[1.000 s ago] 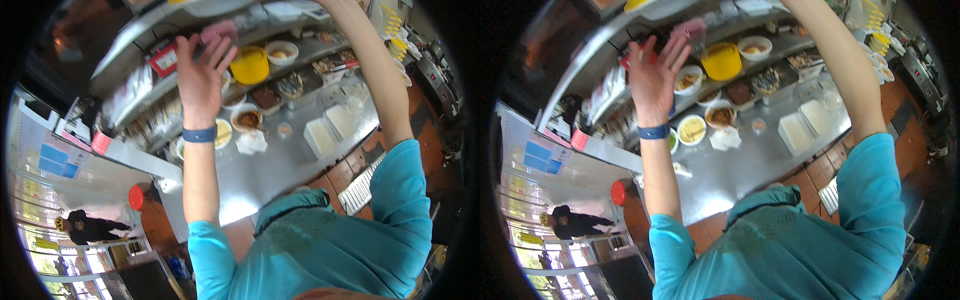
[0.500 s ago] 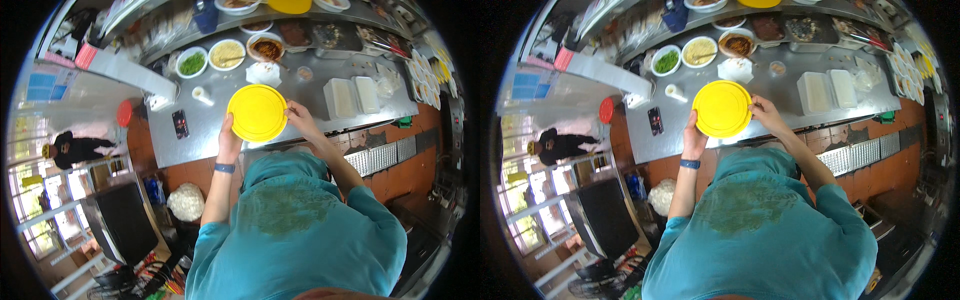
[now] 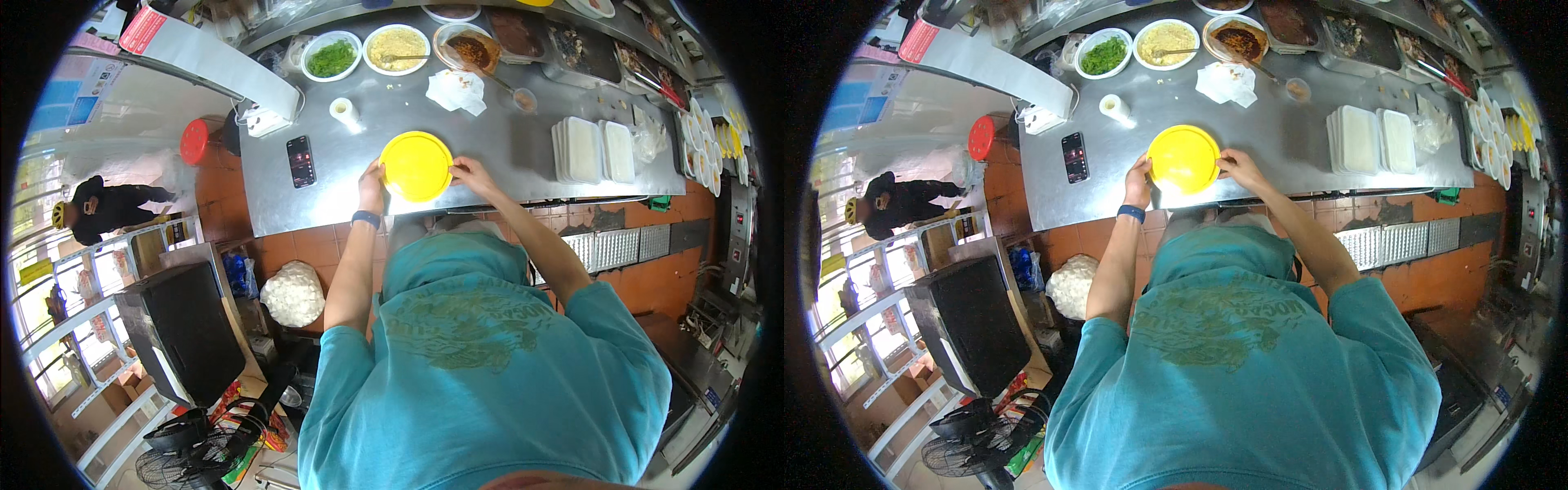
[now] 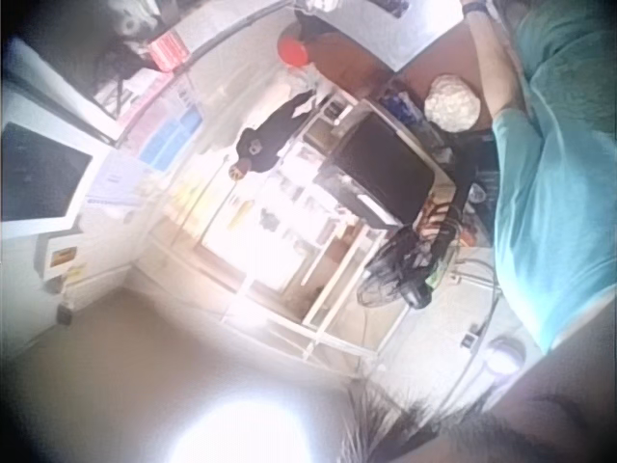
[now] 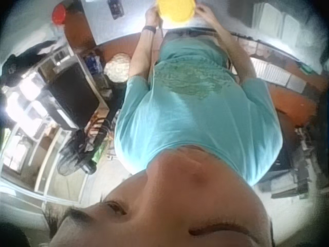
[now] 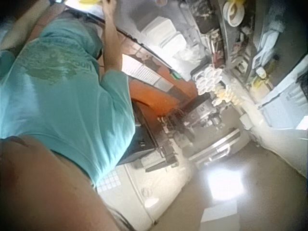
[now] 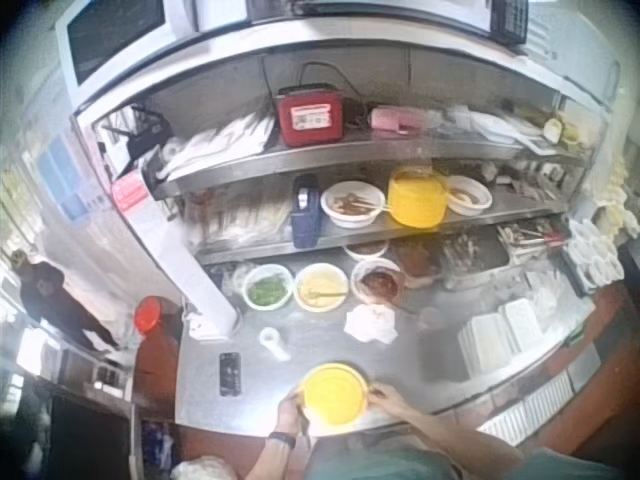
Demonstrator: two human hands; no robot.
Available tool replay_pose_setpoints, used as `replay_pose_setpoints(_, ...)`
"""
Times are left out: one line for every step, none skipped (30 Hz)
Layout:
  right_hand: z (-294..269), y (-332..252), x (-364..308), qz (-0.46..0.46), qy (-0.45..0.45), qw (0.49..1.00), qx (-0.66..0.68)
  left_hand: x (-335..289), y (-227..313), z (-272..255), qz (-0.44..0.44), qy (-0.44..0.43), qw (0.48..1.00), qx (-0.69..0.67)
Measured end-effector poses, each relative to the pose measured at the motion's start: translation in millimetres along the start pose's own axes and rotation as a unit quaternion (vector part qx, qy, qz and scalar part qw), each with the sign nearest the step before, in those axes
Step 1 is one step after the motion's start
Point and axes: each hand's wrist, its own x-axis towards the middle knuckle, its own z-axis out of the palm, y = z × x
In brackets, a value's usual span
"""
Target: The person assembles a takeout meal by placing cooked items into a styrofoam container, adding sauce from a ladle, and sealing it with a lid. They then prepare a second bowl by adding various toppings and broth from containers on the counter.
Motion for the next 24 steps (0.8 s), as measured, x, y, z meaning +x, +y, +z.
replay_pose_setpoints(0.4,0.7,1.3,-0.014,0.003,1.0,-0.012,6.7,1.7,-4.8,-0.008,-0.009,1.0,0.004)
replay_pose_setpoints(0.4,1.0,2.5,-0.019,0.009,1.0,-0.023,13.4,3.7,-9.5,-0.007,-0.022,1.0,0.012)
replay_pose_setpoints(1.3,1.1,2.7,0.0,0.026,0.999,-0.04,19.2,6.4,-15.0,-0.005,-0.036,0.999,0.021)
replay_pose_setpoints(1.4,0.4,2.0,0.014,0.036,0.998,-0.05,27.1,11.9,-20.2,-0.038,0.013,0.996,0.083)
replay_pose_setpoints(2.7,-0.4,0.9,0.002,0.039,0.997,-0.066,36.9,20.6,-25.6,0.055,0.072,0.977,0.191)
replay_pose_setpoints(3.8,-2.0,-2.1,0.006,0.064,0.994,-0.088,48.3,33.4,-32.4,0.141,0.128,0.934,0.301)
replay_pose_setpoints(5.7,-3.9,-5.9,0.027,0.091,0.99,-0.108,59.2,45.7,-36.7,0.208,0.18,0.871,0.408)
replay_pose_setpoints(8.3,-6.5,-11.1,0.008,0.136,0.983,-0.124,71.2,57.7,-37.3,0.312,0.219,0.833,0.402)
replay_pose_setpoints(11.6,-9.9,-17.3,0.005,0.181,0.974,-0.139,85.0,71.2,-35.6,0.404,0.257,0.784,0.395)
replay_pose_setpoints(15.3,-14.6,-24.0,0.001,0.226,0.962,-0.155,97.2,84.9,-33.7,0.424,0.223,0.776,0.409)
replay_pose_setpoints(20.1,-20.9,-30.5,-0.02,0.254,0.949,-0.185,107.9,98.7,-31.4,0.476,0.186,0.753,0.415)
replay_pose_setpoints(27.9,-27.6,-36.5,-0.039,0.281,0.935,-0.214,116.0,112.4,-28.4,0.423,0.136,0.78,0.44)
replay_pose_setpoints(38.8,-34.6,-43.7,-0.035,0.309,0.919,-0.241,118.9,123.4,-24.4,0.323,0.069,0.842,0.426)
replay_pose_setpoints(51.3,-43.3,-49.0,-0.064,0.285,0.929,-0.228,112.1,125.1,-18.6,0.386,0.075,0.808,0.438)
replay_pose_setpoints(64.6,-54.8,-48.4,-0.078,0.262,0.938,-0.214,103.5,129.3,-12.2,0.397,0.087,0.786,0.466)
replay_pose_setpoints(79.6,-68.6,-42.2,-0.106,0.24,0.945,-0.196,88.5,131.2,-6.0,0.458,0.086,0.766,0.442)
replay_pose_setpoints(98.2,-81.5,-35.3,-0.147,0.232,0.946,-0.17,69.3,131.0,0.8,0.487,0.082,0.755,0.431)
replay_pose_setpoints(120.3,-93.2,-27.1,-0.217,0.224,0.94,-0.135,47.2,127.8,9.7,0.52,0.092,0.741,0.416)
replay_pose_setpoints(144.2,-104.9,-13.0,-0.235,0.23,0.942,-0.067,23.6,123.9,16.8,0.528,0.077,0.75,0.391)
replay_pose_setpoints(162.8,-117.0,-2.2,-0.244,0.232,0.941,0.015,0.4,120.5,22.2,0.528,0.065,0.755,0.383)
replay_pose_setpoints(171.6,-128.6,2.7,-0.255,0.211,0.943,0.02,-21.1,118.1,25.6,0.52,0.055,0.757,0.391)
replay_pose_setpoints(175.6,-139.4,5.8,-0.235,0.186,0.953,0.035,-38.3,116.8,29.8,0.515,0.038,0.751,0.411)
replay_pose_setpoints(177.1,-148.8,7.0,-0.22,0.153,0.962,0.051,-51.2,117.9,31.2,0.514,0.022,0.741,0.431)
replay_pose_setpoints(173.9,-156.1,3.7,-0.217,0.134,0.965,0.06,-62.1,120.3,28.1,0.505,-0.027,0.785,0.359)
